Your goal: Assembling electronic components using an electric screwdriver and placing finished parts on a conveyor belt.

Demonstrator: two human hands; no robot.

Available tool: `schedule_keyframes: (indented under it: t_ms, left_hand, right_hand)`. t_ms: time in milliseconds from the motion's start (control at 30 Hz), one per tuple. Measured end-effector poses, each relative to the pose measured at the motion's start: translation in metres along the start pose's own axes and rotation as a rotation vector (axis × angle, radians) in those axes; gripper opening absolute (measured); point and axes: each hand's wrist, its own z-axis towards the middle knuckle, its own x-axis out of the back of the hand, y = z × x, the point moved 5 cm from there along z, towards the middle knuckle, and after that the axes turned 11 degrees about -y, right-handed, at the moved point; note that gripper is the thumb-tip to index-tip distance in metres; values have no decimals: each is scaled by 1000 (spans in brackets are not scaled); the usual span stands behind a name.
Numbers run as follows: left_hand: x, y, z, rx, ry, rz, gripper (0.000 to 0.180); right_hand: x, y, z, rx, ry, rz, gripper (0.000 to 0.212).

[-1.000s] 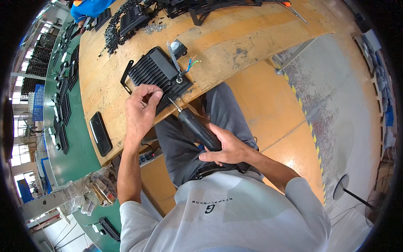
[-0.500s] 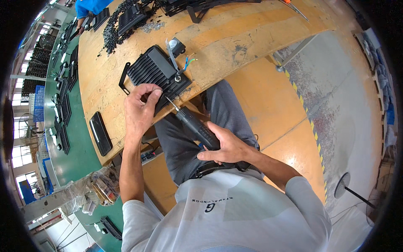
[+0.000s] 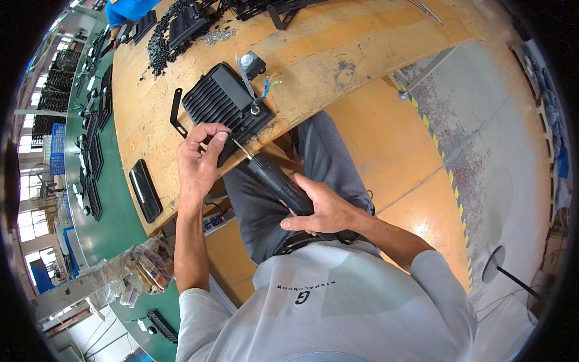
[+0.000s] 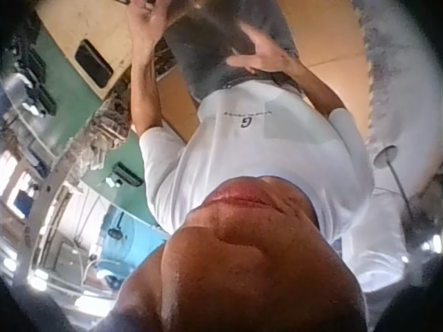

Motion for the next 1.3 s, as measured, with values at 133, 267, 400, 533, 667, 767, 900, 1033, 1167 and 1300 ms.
schedule_keyframes:
  t_ms: [133,267,400,533,667,767,900,1033,1167,1300]
  left_hand:
    - [-4,2,-7,-48,69,-28,10]
    - [-5,12,-14,-110,85,120,13]
    - [-13,19,-22,-197,223,347,21]
    - [-19,22,-26,-220,334,461,17]
    - [-20,32,-26,-244,324,517,16]
    - [-22,46,-22,-298,251,620,18]
    - [-30,53,-14,-351,139,659,17]
    - [-35,45,-11,-346,140,659,13]
    - [-38,37,-13,-347,139,630,22]
    - [-33,31,-15,-301,264,592,16]
  right_hand:
    - [-1,8,1,20,3,-11,65]
    - [-2,4,3,13,6,24,63]
    - [-3,4,4,-2,6,37,63]
    - [-3,8,7,4,-4,29,63]
    - [-5,1,3,26,7,19,59]
    - [-4,7,-5,9,34,-19,58]
    - [-4,10,-11,13,62,8,58]
    - [-3,15,-10,7,79,51,58]
    - [-1,19,-9,13,76,49,56]
    - [-1,15,-9,2,80,73,53]
